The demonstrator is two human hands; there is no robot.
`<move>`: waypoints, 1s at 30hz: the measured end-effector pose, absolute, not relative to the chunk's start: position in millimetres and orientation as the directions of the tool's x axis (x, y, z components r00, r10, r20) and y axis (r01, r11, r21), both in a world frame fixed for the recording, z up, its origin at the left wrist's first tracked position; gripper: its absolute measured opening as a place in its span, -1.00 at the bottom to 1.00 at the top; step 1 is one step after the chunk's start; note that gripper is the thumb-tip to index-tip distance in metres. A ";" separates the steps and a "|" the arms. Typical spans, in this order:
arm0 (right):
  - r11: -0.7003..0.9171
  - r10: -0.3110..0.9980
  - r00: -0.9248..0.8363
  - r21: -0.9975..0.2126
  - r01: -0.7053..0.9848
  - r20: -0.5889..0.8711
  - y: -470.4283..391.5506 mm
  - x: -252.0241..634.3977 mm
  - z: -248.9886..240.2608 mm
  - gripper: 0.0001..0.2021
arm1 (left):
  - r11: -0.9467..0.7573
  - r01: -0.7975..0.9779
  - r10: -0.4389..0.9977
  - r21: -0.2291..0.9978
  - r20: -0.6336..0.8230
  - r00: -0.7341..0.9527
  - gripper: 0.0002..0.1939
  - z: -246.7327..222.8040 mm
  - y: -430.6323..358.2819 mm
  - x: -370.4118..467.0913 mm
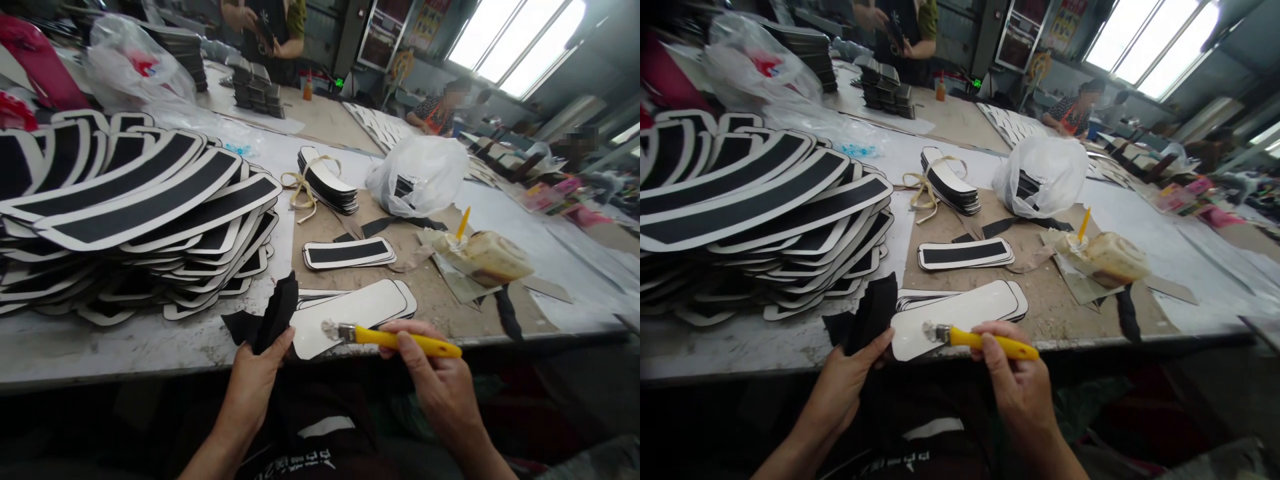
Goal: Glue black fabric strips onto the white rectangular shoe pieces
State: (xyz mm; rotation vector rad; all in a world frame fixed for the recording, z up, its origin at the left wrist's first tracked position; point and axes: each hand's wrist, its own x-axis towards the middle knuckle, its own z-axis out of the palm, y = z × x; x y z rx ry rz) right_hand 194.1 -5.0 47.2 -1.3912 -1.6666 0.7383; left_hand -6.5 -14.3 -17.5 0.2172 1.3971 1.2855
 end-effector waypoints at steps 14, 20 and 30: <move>0.166 0.974 0.018 -0.772 0.613 0.224 21.4 211.2 51.6 -0.74 | 0.395 -0.365 0.797 0.843 -0.512 -0.319 -0.67 -17.3 -30.6 -9.2; 0.013 0.972 0.173 -0.769 0.639 0.160 27.9 229.7 36.6 -0.68 | 0.429 -0.346 0.781 0.834 -0.535 -0.323 -0.68 -22.2 -29.3 -4.8; 0.233 0.946 0.066 -0.805 0.546 0.318 19.8 220.8 73.7 -0.70 | 0.289 -0.362 0.849 0.886 -0.412 -0.330 -0.70 -4.9 -40.4 -12.7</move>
